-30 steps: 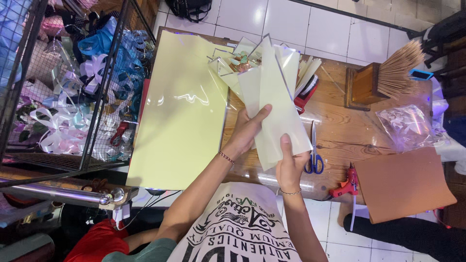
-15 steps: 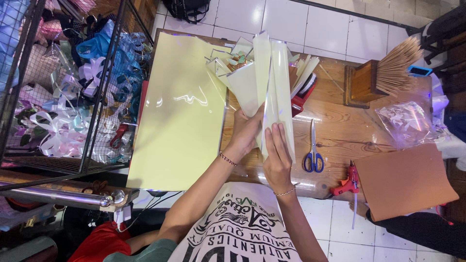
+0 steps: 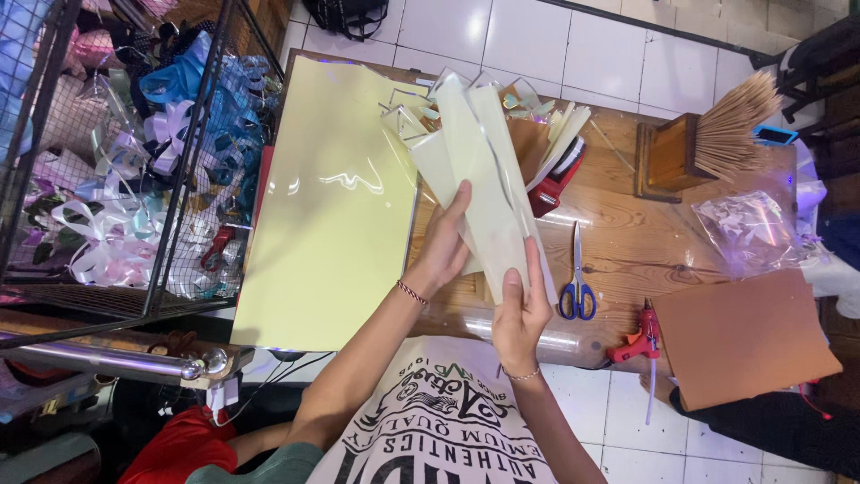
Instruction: The person constructs a decorative bouquet by layering wrapping paper around a bundle of butterfly ornaments, securing the layers with tape, and trimming the paper with scissors.
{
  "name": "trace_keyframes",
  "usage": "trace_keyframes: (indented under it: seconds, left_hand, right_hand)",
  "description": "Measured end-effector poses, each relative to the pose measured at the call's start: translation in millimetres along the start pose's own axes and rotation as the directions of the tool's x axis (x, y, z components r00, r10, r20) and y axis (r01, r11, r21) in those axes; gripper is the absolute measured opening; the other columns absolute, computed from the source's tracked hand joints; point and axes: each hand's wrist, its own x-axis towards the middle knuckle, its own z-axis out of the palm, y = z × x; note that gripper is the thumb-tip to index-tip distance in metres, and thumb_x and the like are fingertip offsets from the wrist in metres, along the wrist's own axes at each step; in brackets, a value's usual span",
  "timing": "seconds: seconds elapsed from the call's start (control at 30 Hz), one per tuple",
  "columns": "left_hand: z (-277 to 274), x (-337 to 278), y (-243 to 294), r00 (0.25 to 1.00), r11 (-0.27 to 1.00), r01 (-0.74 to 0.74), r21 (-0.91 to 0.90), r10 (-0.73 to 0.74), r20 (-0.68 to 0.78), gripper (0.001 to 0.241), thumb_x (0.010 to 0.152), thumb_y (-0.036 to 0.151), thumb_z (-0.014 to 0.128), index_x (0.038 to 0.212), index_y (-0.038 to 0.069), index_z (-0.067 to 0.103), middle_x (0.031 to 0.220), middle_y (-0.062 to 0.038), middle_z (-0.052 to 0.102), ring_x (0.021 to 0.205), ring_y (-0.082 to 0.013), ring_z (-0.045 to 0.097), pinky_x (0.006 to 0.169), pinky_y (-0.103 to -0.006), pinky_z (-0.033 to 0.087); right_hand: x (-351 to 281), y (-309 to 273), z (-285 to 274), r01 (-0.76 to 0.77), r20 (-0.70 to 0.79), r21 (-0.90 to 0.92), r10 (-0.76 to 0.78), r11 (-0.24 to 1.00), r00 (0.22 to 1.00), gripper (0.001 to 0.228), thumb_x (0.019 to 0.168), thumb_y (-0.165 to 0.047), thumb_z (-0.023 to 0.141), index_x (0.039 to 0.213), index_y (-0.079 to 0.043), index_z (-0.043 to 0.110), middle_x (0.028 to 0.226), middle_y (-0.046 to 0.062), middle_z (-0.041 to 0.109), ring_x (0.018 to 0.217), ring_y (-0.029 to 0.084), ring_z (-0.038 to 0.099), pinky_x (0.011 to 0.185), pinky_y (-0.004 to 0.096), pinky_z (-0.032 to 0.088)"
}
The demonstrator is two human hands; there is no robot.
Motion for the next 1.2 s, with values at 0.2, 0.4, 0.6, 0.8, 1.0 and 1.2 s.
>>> trace_keyframes:
  seconds: [0.2, 0.4, 0.6, 0.8, 1.0, 1.2]
  left_hand:
    - [12, -9, 8, 0.997, 0.997, 0.061, -0.042, -0.059, 0.042, 0.071, 0.108, 0.056, 0.037, 0.15, 0.0, 0.035, 0.138, -0.021, 0.053, 0.135, -0.0354, 0.051, 0.115, -0.0517, 0.045]
    - [15, -6, 6, 0.999, 0.998, 0.05, -0.042, -0.051, -0.015, 0.076, 0.097, 0.049, 0.064, 0.147, 0.0, 0.034, 0.134, -0.021, 0.056, 0.129, -0.0335, 0.056, 0.111, -0.0488, 0.049]
    - [27, -10, 19, 0.99, 0.996, 0.072, 0.053, -0.065, -0.121, 0.078, 0.089, 0.046, 0.077, 0.137, 0.0, 0.035, 0.124, -0.022, 0.062, 0.118, -0.0325, 0.064, 0.102, -0.0483, 0.056]
    - [18, -10, 6, 0.994, 0.989, 0.011, 0.146, 0.005, -0.108, 0.061, 0.086, 0.038, 0.084, 0.124, -0.001, 0.057, 0.109, -0.019, 0.072, 0.098, -0.0288, 0.073, 0.082, -0.0457, 0.064]
    - [20, -8, 0, 0.996, 0.997, -0.002, 0.08, 0.009, -0.089, 0.051, 0.087, 0.038, 0.084, 0.118, 0.001, 0.066, 0.105, -0.015, 0.072, 0.093, -0.0257, 0.073, 0.077, -0.0434, 0.064]
    - [37, -19, 12, 0.988, 0.991, 0.044, 0.128, -0.024, -0.153, 0.056, 0.09, 0.041, 0.079, 0.118, -0.003, 0.061, 0.103, -0.015, 0.067, 0.095, -0.025, 0.07, 0.08, -0.042, 0.062]
  right_hand:
    - [12, -16, 3, -0.295, -0.129, 0.423, 0.379, 0.857, 0.916, 0.057, 0.105, 0.0, 0.045, 0.16, -0.005, 0.031, 0.156, 0.019, 0.047, 0.139, 0.029, 0.048, 0.115, 0.049, 0.046]
    - [14, -11, 2, -0.338, -0.176, 0.504, 0.478, 0.794, 0.86, 0.058, 0.104, 0.0, 0.047, 0.159, -0.012, 0.034, 0.151, 0.015, 0.054, 0.134, 0.027, 0.055, 0.111, 0.05, 0.05]
    - [-3, 11, -7, -0.167, -0.182, -0.07, 0.152, 0.983, 0.971, 0.04, 0.09, -0.007, 0.078, 0.128, -0.002, 0.066, 0.116, 0.017, 0.074, 0.111, 0.024, 0.069, 0.094, 0.041, 0.057]
    - [13, -3, -10, -0.22, -0.228, -0.27, 0.16, 0.937, 0.96, 0.027, 0.092, -0.013, 0.081, 0.115, 0.002, 0.074, 0.1, 0.02, 0.076, 0.097, 0.022, 0.071, 0.082, 0.039, 0.057]
    - [18, -2, -13, -0.112, -0.264, -0.377, 0.01, 0.919, 0.965, 0.031, 0.097, -0.007, 0.074, 0.125, 0.003, 0.07, 0.112, 0.024, 0.073, 0.109, 0.03, 0.067, 0.086, 0.04, 0.054]
    - [21, -11, -11, 0.341, 0.048, -0.607, -0.395, 0.718, 0.917, 0.035, 0.101, 0.009, 0.054, 0.133, 0.003, 0.067, 0.134, 0.027, 0.065, 0.121, 0.042, 0.064, 0.096, 0.045, 0.055]
